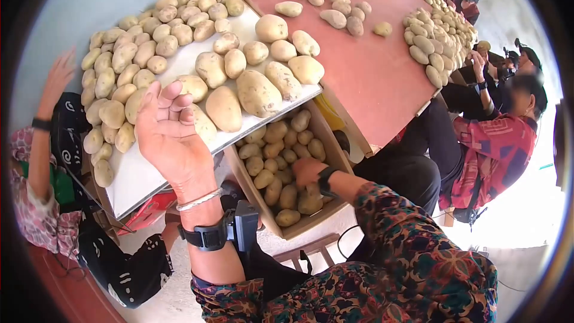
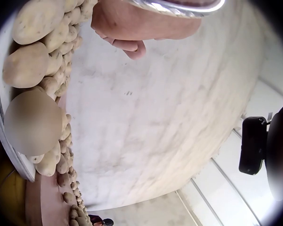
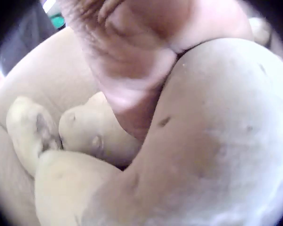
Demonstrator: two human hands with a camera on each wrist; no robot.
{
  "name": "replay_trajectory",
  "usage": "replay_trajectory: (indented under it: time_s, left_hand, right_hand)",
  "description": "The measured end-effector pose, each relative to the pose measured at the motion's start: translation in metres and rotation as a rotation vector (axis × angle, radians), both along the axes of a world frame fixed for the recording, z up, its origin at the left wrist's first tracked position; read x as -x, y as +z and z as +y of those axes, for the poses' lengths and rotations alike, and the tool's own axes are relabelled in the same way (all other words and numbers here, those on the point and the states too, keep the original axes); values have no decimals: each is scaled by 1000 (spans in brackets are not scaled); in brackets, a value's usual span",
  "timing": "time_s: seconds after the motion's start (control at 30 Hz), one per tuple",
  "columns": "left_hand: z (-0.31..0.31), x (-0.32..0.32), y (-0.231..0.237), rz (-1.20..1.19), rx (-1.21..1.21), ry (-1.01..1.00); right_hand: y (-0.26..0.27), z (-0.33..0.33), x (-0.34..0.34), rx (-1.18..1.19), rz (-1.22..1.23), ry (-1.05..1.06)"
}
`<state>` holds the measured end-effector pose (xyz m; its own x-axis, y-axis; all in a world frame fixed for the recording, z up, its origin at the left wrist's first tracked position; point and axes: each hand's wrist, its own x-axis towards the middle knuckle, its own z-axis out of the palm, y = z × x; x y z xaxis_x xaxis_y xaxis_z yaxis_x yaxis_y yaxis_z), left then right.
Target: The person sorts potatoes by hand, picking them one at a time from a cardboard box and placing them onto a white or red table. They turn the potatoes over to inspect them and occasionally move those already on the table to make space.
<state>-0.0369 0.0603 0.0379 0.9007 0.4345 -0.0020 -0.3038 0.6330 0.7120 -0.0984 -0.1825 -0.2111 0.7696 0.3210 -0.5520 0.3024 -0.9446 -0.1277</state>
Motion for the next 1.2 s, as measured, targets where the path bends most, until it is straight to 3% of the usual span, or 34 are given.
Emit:
replay_trajectory:
  time_s: [0.07, 0.1, 0.17, 0.23, 0.3, 0.33, 0.4, 0.43, 0.5, 0.53, 0.6, 0.67, 0.8, 0.93, 1.0, 1.03, 1.1, 1.13, 1.2]
  left_hand:
    - [0, 1, -1, -28, 32, -26]
    - [-1, 1, -2, -30, 42, -26]
    - [-3, -2, -5, -12, 17, 22]
    - [0, -9, -3, -12, 24, 32]
    - [-2, 1, -9, 5, 35, 14]
    - [0, -1, -6, -13, 27, -5]
    - [3, -3, -5, -29, 15, -15]
    - [2, -2, -5, -16, 11, -4]
    - [-1, -5, -5, -29, 10, -2]
    - [0, -4, -7, -23, 33, -5]
    - [-2, -7, -6, -60, 64, -1]
    - [-5, -5, -5, 27, 46, 18]
    - [-7, -4, -3, 67, 47, 12]
    - [-8, -4, -7, 43, 74, -1]
    - [-8, -6, -7, 56, 16, -2]
    - [-8, -7, -7, 54, 13, 1]
    - [-7, -7, -7, 85, -15, 13]
    - [-5, -9, -8, 88, -19, 16]
    - [-3, -8, -10, 50, -6, 10]
  right_hand:
    - [7, -9, -20, -37, 192, -63]
    - [1, -17, -25, -97, 95, -189]
    - [71, -25, -29, -360, 81, 44]
    - [71, -36, -35, -285, -58, -45]
    - [117, -35, -25, -563, 224, -579]
    - [113, -44, -23, -562, 228, -577]
    - [113, -57, -16, -1048, 320, -924]
    - [116, -56, -9, -1048, 325, -926]
    - [138, -55, 8, -1295, 732, -1349]
    - [154, -60, 11, -1226, 972, -1194]
    - [151, -51, 21, -1299, 939, -1112]
    - [172, -43, 15, -1300, 943, -902]
    - [230, -30, -37, -1419, 630, -585]
    - [281, 5, -113, -1159, -263, -515]
    - [260, 15, -177, -1003, -525, -347]
    - [263, 27, -193, -1007, -526, -345]
    - [267, 47, -215, -470, -734, -303]
    - [254, 50, -234, -474, -730, -303]
    - [232, 56, -254, -306, -1037, -154]
